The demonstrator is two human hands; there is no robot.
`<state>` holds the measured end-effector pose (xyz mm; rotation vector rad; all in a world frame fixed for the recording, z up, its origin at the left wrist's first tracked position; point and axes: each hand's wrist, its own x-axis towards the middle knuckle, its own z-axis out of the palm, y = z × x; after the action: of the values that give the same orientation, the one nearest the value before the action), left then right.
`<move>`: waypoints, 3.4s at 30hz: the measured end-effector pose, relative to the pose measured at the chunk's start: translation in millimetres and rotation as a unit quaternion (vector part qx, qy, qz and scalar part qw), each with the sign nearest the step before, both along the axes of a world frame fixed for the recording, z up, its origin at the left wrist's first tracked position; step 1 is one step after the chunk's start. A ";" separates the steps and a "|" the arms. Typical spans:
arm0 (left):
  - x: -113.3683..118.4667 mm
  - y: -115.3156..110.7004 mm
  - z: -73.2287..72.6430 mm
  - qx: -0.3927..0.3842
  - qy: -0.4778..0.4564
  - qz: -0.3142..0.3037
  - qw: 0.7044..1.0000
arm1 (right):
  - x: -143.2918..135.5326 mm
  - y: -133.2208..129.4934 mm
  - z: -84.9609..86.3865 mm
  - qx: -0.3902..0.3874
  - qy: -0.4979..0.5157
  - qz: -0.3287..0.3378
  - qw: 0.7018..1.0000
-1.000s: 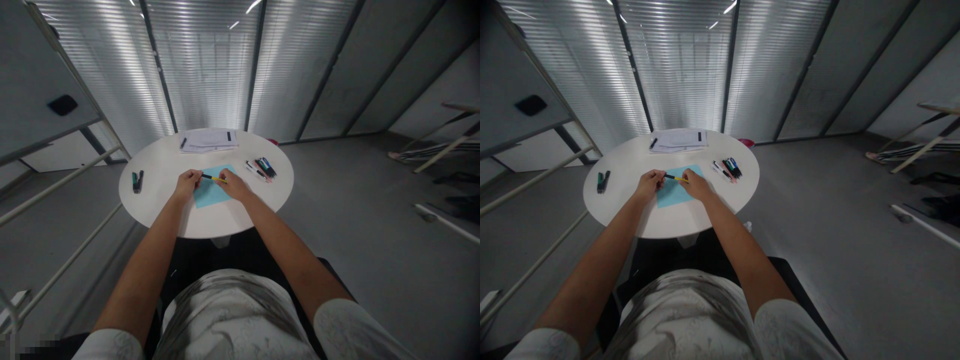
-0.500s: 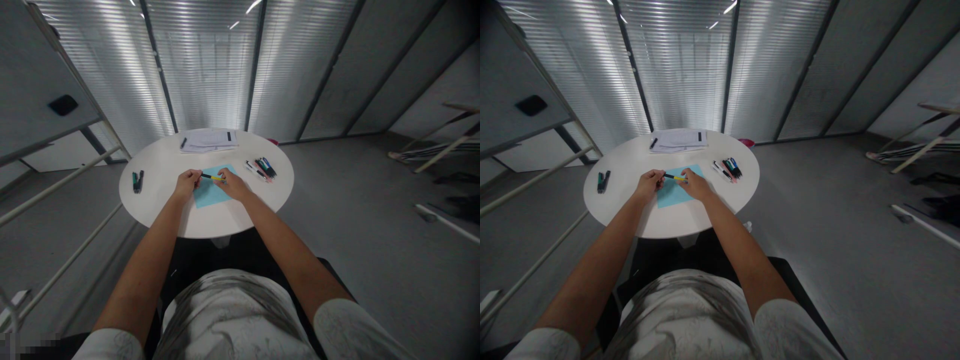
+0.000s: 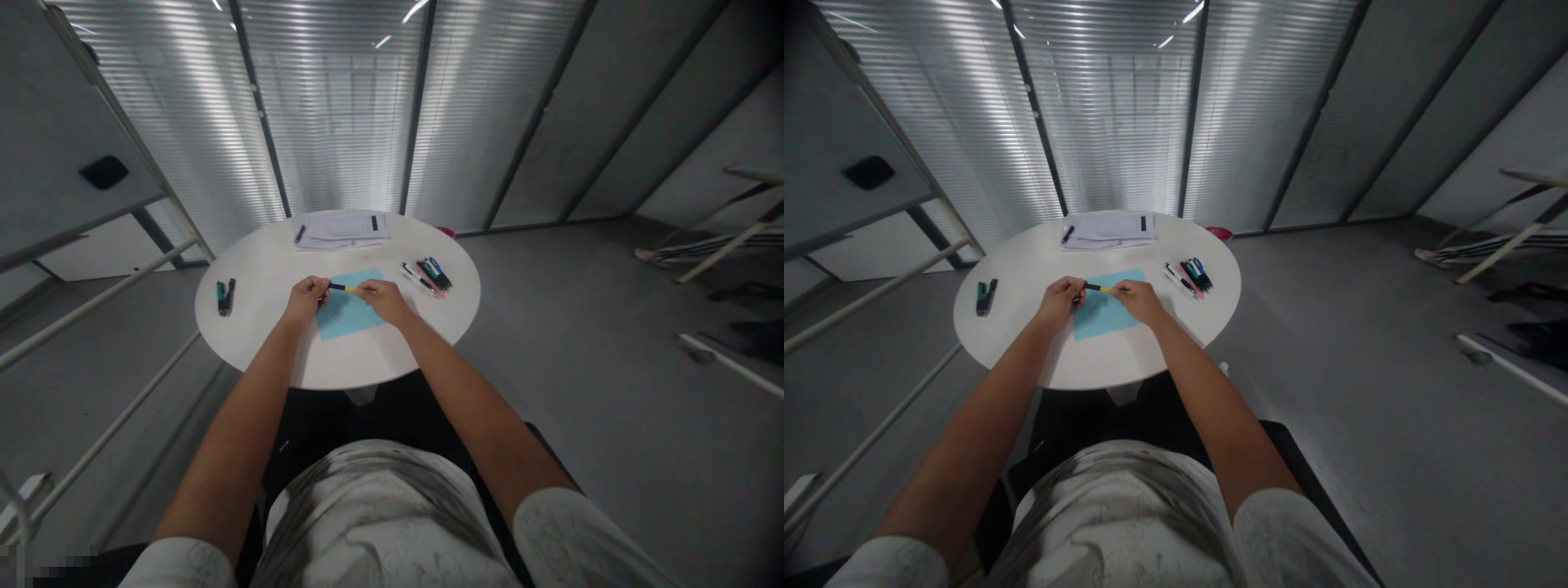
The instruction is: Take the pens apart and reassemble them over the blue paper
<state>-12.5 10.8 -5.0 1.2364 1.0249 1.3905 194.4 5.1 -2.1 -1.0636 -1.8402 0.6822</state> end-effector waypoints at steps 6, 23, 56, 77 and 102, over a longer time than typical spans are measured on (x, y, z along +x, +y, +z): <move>3.3 -6.4 4.8 0.009 0.023 -0.026 0.999 | 6.6 4.5 8.5 -0.137 0.272 0.022 0.952; 12.2 -13.5 8.7 0.036 0.164 -0.034 0.985 | 28.5 7.4 13.8 -0.229 0.419 0.114 0.871; 4.4 -7.9 4.8 0.007 0.115 -0.040 0.993 | 2.0 0.4 -3.3 -0.003 -0.062 -0.074 0.995; 4.5 -8.0 4.3 -0.001 0.122 -0.032 0.992 | 10.2 9.2 1.9 -0.020 0.076 -0.196 0.978; 7.3 -10.7 8.1 -0.009 0.133 -0.027 0.991 | 17.9 23.7 8.2 -0.115 0.190 -0.182 0.958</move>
<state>-5.1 0.2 3.1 1.4535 1.1741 1.1936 212.2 28.8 6.1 -1.2795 -1.2165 0.8242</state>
